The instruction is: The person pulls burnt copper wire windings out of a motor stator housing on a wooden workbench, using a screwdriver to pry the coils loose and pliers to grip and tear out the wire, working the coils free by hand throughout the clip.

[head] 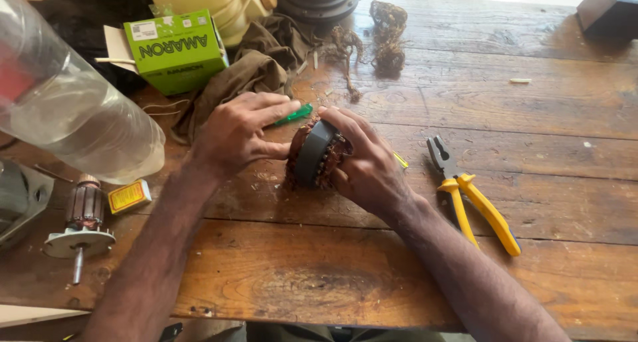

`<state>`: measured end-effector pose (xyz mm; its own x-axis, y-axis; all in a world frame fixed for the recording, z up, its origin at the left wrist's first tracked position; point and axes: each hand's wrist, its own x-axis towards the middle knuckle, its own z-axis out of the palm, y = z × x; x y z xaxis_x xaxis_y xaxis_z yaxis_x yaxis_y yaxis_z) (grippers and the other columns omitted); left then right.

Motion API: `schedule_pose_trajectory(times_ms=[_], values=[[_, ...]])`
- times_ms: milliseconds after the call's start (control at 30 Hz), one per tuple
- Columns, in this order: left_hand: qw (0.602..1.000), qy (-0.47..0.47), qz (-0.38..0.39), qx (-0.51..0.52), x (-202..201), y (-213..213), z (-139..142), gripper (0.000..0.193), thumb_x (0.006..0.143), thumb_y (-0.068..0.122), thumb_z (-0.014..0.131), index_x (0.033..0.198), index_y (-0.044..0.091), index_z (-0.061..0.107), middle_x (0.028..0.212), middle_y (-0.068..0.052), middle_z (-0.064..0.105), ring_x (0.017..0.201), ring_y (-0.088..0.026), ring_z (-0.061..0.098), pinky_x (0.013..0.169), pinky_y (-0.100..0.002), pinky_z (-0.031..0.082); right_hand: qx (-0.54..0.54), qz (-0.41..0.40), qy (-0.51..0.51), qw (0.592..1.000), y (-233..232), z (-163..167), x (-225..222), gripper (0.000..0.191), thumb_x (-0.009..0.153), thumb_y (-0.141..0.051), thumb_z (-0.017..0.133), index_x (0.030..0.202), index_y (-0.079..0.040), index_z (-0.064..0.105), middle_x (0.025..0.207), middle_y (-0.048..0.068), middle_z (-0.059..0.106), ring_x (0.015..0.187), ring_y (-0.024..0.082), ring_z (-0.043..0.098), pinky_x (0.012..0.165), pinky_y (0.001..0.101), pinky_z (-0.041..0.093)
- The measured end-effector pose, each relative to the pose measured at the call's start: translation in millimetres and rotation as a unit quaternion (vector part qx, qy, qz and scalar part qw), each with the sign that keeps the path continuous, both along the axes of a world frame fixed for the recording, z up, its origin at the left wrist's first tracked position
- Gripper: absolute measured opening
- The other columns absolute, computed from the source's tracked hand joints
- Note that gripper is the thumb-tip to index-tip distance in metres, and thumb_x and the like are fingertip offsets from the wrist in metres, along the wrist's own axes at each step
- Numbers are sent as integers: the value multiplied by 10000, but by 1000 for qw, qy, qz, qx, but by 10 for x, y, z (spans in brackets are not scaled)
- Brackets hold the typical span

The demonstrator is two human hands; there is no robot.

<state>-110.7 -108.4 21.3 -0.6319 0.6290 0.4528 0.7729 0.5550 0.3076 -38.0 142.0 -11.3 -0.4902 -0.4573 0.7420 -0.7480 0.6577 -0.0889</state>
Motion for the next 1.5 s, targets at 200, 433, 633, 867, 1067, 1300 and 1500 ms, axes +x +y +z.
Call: schedule_pose_trajectory(times_ms=[200, 433, 633, 867, 1067, 1300, 1500], values=[[984, -124, -47, 119, -98, 44, -241, 533, 825, 279, 830, 1334, 181, 706, 1230, -74, 738, 946, -145, 724, 740, -262, 634, 14, 18, 26, 999, -47, 78, -37, 78, 852, -80, 805, 826, -16, 768, 1493, 211, 484, 1375, 372, 531, 1094, 422, 581], [945, -277, -31, 169, -171, -62, -362, 505, 800, 170, 868, 1288, 171, 737, 1008, -35, 754, 733, -75, 605, 638, -221, 561, 22, -3, -11, 1000, -30, 67, 9, 187, 753, -86, 811, 848, 69, 768, 1524, 212, 466, 1403, 368, 513, 1098, 429, 581], [974, -164, -42, 151, -136, 68, -398, 472, 827, 229, 845, 1274, 145, 717, 1029, -30, 751, 743, -77, 676, 640, -222, 626, 22, -18, -15, 999, -80, 21, -14, 131, 771, -62, 789, 699, 30, 728, 1505, 215, 483, 1384, 378, 522, 1095, 436, 578], [976, -189, -29, 107, -61, 96, -355, 476, 922, 132, 719, 1393, 176, 662, 1356, -74, 728, 721, -174, 733, 685, -297, 641, 13, -16, -15, 1000, -88, -13, 4, 164, 833, -81, 780, 736, 47, 748, 1526, 221, 482, 1413, 367, 509, 1143, 432, 553], [983, -120, -91, 105, -11, 116, -361, 567, 929, 87, 690, 1472, 103, 528, 1443, -161, 619, 1299, -298, 628, 1104, -430, 505, 24, -9, -34, 999, -35, 27, 19, 158, 737, -54, 774, 606, 9, 712, 1535, 225, 482, 1414, 368, 518, 1162, 437, 524], [968, -179, -78, 155, 24, 196, -323, 419, 1011, 83, 584, 1429, 107, 586, 1369, -139, 690, 1235, -275, 704, 1053, -374, 560, 23, -6, -55, 998, 11, 50, 54, 210, 785, -76, 804, 593, -60, 721, 1555, 192, 475, 1431, 360, 490, 1154, 445, 508], [968, -161, -62, 180, 107, 175, -333, 376, 1009, 77, 611, 1381, 116, 642, 1297, -123, 722, 1158, -241, 713, 1002, -369, 582, 23, 19, -68, 997, 110, 125, 70, 28, 835, -88, 806, 808, -83, 799, 1570, 136, 483, 1429, 308, 516, 1134, 414, 532]])
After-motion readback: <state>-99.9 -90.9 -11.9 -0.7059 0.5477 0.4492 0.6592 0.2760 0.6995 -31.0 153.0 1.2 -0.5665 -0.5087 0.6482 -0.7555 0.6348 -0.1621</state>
